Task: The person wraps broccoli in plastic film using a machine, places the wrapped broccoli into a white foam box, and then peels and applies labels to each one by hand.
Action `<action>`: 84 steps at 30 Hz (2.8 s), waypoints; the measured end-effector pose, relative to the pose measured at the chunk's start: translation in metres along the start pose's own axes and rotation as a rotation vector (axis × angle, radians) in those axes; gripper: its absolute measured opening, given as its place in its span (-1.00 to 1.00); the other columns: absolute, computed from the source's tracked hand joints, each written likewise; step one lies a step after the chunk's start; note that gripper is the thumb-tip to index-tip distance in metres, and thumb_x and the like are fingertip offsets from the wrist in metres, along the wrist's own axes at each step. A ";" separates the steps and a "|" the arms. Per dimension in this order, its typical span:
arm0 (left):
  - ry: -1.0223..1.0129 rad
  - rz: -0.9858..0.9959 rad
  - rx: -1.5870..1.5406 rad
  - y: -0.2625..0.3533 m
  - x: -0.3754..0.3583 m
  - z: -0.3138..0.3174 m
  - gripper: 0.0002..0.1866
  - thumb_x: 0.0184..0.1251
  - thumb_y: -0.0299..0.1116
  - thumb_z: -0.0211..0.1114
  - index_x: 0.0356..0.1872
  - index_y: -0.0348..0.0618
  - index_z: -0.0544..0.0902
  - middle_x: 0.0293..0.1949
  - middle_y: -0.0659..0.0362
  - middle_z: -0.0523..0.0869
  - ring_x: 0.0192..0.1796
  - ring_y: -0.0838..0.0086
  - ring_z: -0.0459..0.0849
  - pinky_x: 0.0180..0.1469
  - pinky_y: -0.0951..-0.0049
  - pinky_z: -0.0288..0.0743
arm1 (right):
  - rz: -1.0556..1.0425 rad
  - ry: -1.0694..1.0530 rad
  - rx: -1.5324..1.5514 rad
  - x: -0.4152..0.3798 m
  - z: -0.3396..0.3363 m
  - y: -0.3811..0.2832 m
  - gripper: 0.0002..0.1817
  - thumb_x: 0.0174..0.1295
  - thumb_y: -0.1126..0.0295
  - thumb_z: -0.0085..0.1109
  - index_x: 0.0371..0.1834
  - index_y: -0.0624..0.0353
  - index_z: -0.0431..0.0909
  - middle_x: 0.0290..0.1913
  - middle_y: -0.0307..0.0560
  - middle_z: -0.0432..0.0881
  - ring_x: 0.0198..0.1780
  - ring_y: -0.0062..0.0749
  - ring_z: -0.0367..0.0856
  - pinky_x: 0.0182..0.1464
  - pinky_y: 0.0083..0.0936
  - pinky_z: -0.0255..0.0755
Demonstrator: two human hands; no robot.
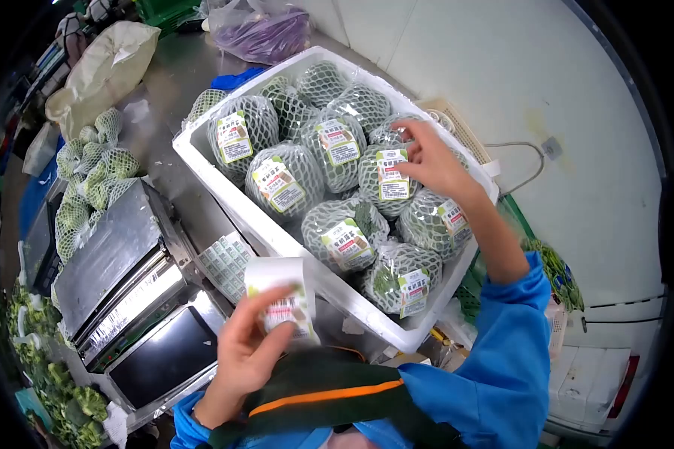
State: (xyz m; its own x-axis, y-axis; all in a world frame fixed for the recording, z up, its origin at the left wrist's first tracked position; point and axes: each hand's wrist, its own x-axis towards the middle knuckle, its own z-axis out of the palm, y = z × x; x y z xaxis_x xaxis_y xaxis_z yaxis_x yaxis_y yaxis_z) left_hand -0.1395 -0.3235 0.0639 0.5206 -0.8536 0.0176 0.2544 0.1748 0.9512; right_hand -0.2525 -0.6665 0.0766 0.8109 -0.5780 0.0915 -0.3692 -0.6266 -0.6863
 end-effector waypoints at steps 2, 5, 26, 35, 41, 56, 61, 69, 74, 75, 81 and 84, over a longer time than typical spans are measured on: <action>-0.098 0.023 0.029 0.001 -0.010 -0.015 -0.62 0.27 -0.66 0.11 0.14 -0.35 0.43 0.02 0.03 0.56 0.05 0.48 0.54 0.11 0.51 0.38 | -0.245 0.074 -0.260 -0.010 0.000 0.009 -0.43 -0.07 0.41 0.33 0.09 0.14 0.40 -0.10 -0.02 0.42 -0.10 -0.24 0.46 -0.05 -0.35 0.37; 0.046 -0.138 -0.110 0.025 -0.005 0.014 -0.63 0.35 -0.57 0.09 0.17 -0.35 0.39 0.01 0.08 0.57 -0.02 0.52 0.57 0.04 0.56 0.43 | -0.344 0.148 -0.337 -0.023 0.003 -0.005 -0.39 -0.07 0.36 0.35 0.12 0.16 0.39 -0.07 0.04 0.43 -0.04 -0.11 0.45 0.02 -0.27 0.34; -0.037 -0.094 0.217 0.016 0.043 -0.041 -0.82 0.33 -0.41 0.20 -0.18 -0.31 0.62 -0.44 0.20 0.71 -0.38 0.71 0.60 -0.33 0.64 0.45 | 0.003 -0.406 0.451 0.080 0.019 -0.147 -0.59 0.27 0.42 0.00 0.18 0.32 0.36 -0.24 -0.15 0.56 -0.27 -0.55 0.58 -0.25 -0.65 0.48; -0.439 -0.312 0.342 -0.015 0.059 -0.029 -0.85 0.30 -0.41 0.24 -0.27 -0.30 0.64 -0.45 0.24 0.71 -0.40 0.76 0.58 -0.41 0.68 0.40 | 0.043 -0.214 0.479 0.067 -0.009 -0.112 -0.83 0.06 0.50 0.27 -0.25 0.27 0.63 -0.27 -0.17 0.65 -0.23 -0.61 0.58 -0.14 -0.67 0.46; -0.221 -0.330 -0.259 -0.006 0.055 -0.047 -0.35 0.25 -0.62 0.20 0.36 -0.23 0.16 -0.22 0.09 0.73 -0.19 0.60 0.63 -0.20 0.65 0.48 | 0.121 -0.206 0.434 0.138 -0.056 -0.051 -0.74 0.03 0.52 0.28 -0.17 0.32 0.58 -0.27 -0.13 0.60 -0.22 -0.57 0.55 -0.14 -0.64 0.45; 0.019 -0.093 -0.217 0.029 0.051 -0.040 -0.70 0.35 -0.59 0.09 0.09 -0.33 0.48 -0.06 0.07 0.61 0.07 0.46 0.55 0.11 0.51 0.38 | -0.232 -0.009 -0.561 0.133 -0.003 0.059 -0.36 -0.15 0.24 0.44 0.08 0.12 0.46 0.01 0.02 0.43 0.00 -0.18 0.47 0.09 -0.35 0.38; -0.096 -0.096 0.103 0.031 0.061 -0.029 -0.79 0.34 -0.53 0.14 -0.03 -0.29 0.56 -0.15 0.10 0.67 -0.07 0.53 0.63 -0.02 0.56 0.47 | -0.225 -0.264 -0.029 0.059 0.002 -0.089 -0.37 -0.07 0.40 0.40 0.15 0.17 0.41 0.00 -0.05 0.50 0.07 -0.17 0.49 0.16 -0.38 0.33; -0.283 -0.241 0.478 -0.018 0.060 -0.037 -0.78 0.33 -0.32 0.23 -0.32 -0.32 0.63 -0.64 0.22 0.56 -0.52 0.74 0.44 -0.51 0.62 0.29 | -0.355 -0.097 0.047 0.066 -0.008 -0.140 -0.86 0.08 0.48 0.26 -0.28 0.21 0.57 -0.34 -0.17 0.63 -0.24 -0.53 0.61 -0.15 -0.60 0.48; 0.043 -0.239 0.049 -0.001 0.064 -0.044 -0.81 0.26 -0.52 0.25 -0.12 -0.34 0.62 -0.26 0.14 0.71 -0.24 0.60 0.64 -0.15 0.62 0.53 | -0.258 -0.498 0.403 0.094 0.026 -0.146 -0.74 0.11 0.46 0.26 -0.12 0.23 0.51 -0.28 -0.15 0.61 -0.21 -0.54 0.57 -0.14 -0.55 0.47; 0.053 -0.149 -0.066 0.006 0.068 -0.046 -0.78 0.30 -0.44 0.24 -0.07 -0.28 0.61 -0.28 0.22 0.74 -0.28 0.72 0.61 -0.24 0.68 0.48 | -0.394 -0.673 0.259 0.068 0.047 -0.158 -0.69 0.12 0.43 0.26 -0.07 0.22 0.50 -0.28 -0.12 0.61 -0.21 -0.50 0.59 -0.14 -0.53 0.48; -0.042 0.053 0.480 0.005 0.070 -0.057 -0.83 0.17 -0.30 0.35 -0.36 -0.19 0.72 -0.58 0.09 0.64 -0.57 0.42 0.63 -0.50 0.51 0.45 | -0.784 -0.435 -0.058 0.029 0.074 -0.157 -0.77 0.11 0.36 0.19 -0.16 0.14 0.56 -0.34 -0.10 0.51 -0.24 -0.20 0.56 -0.19 -0.36 0.47; -0.244 -0.180 0.467 -0.035 0.058 -0.044 -0.86 0.23 -0.44 0.29 -0.29 -0.30 0.70 -0.51 0.15 0.70 -0.48 0.65 0.59 -0.43 0.62 0.45 | -0.535 -0.016 -0.142 0.070 0.032 -0.165 -0.88 0.10 0.48 0.18 -0.28 0.17 0.59 -0.33 -0.17 0.63 -0.23 -0.41 0.60 -0.15 -0.51 0.47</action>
State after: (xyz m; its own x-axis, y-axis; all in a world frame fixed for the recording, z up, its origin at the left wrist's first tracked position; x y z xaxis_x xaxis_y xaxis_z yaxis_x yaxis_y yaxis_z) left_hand -0.0823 -0.3577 0.0180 0.2841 -0.9486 -0.1396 -0.0956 -0.1729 0.9803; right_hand -0.1202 -0.5872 0.1734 0.9084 -0.1529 0.3891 0.0391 -0.8955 -0.4433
